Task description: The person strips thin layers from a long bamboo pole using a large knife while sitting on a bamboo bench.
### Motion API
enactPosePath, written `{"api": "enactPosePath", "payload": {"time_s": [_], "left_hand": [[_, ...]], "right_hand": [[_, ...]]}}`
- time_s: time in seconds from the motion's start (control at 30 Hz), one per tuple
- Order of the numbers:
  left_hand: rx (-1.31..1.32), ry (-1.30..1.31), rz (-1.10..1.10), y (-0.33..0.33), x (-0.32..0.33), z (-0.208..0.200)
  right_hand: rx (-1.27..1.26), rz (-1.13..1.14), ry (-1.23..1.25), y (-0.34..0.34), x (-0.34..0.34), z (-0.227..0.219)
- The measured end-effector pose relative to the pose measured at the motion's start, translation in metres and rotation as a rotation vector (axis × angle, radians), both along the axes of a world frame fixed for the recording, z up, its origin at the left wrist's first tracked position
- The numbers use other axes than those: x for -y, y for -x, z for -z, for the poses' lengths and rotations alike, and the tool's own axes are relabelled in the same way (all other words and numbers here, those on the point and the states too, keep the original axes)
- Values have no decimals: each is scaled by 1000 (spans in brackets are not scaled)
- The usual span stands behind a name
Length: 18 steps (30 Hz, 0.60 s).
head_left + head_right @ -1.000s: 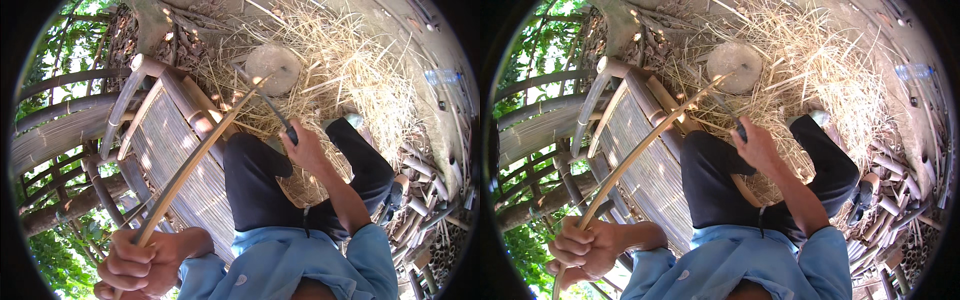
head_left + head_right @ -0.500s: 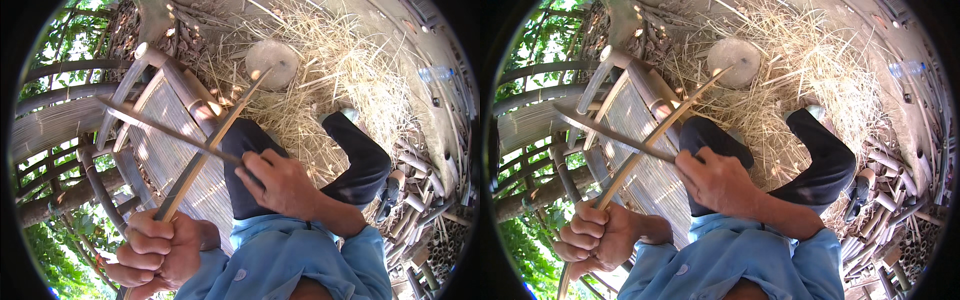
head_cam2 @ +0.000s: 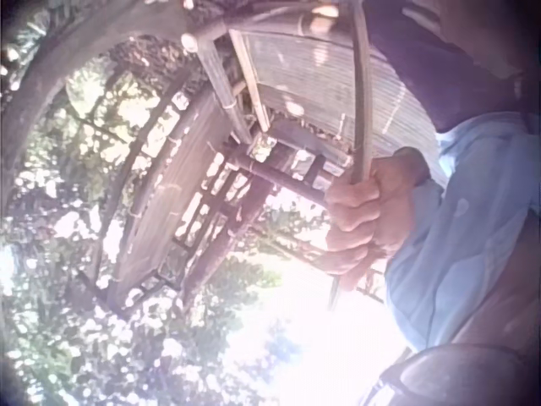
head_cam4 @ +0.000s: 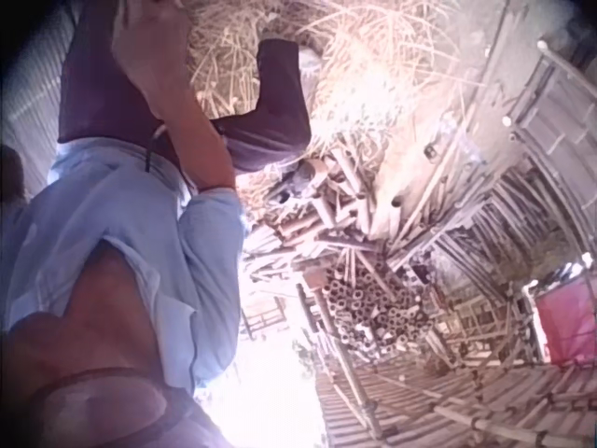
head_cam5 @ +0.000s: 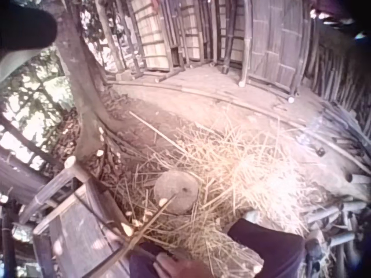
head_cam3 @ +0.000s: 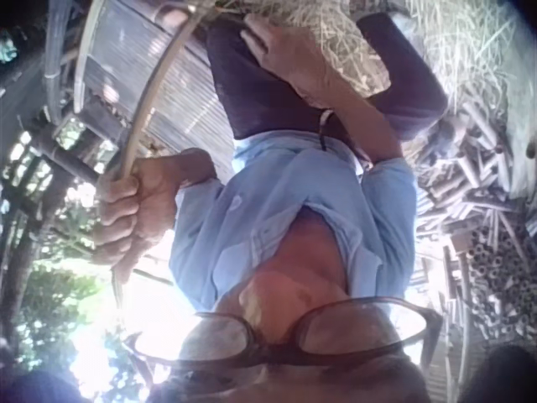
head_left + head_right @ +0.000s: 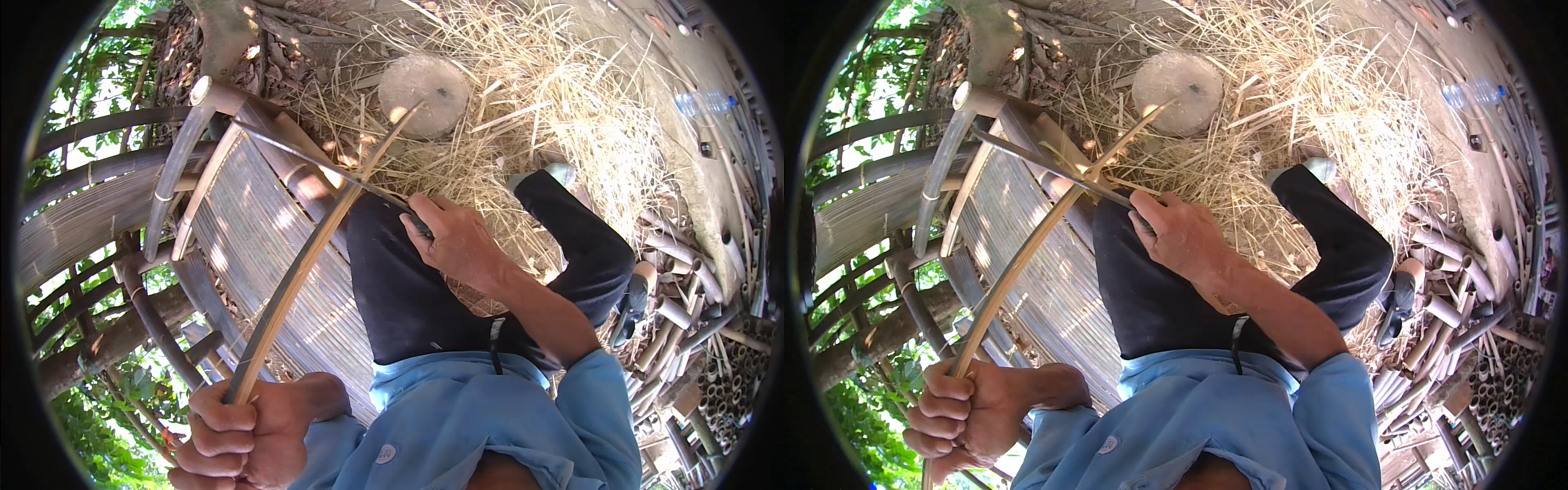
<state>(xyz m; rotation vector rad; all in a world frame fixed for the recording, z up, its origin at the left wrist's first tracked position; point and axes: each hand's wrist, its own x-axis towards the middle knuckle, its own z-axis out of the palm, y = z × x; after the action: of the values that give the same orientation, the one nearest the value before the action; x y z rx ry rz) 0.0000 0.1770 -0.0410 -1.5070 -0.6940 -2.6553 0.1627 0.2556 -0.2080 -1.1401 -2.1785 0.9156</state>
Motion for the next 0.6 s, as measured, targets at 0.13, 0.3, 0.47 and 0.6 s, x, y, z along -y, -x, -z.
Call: {"api": "enactPosePath", "payload": {"time_s": [0.13,0.3,0.47,0.6], "left_hand": [[72,42,265,12,7,1],[29,55,324,16,4,-6],[57,-31,166,11,-6,-2],[72,44,-1,10,-13,-4]], "right_hand": [[-54,-72,-156,0,-1,3],[-40,-36,-72,2,-11,11],[-28,-196,-377,-1,1,1],[94,4,-67,-6,-30,39]]}}
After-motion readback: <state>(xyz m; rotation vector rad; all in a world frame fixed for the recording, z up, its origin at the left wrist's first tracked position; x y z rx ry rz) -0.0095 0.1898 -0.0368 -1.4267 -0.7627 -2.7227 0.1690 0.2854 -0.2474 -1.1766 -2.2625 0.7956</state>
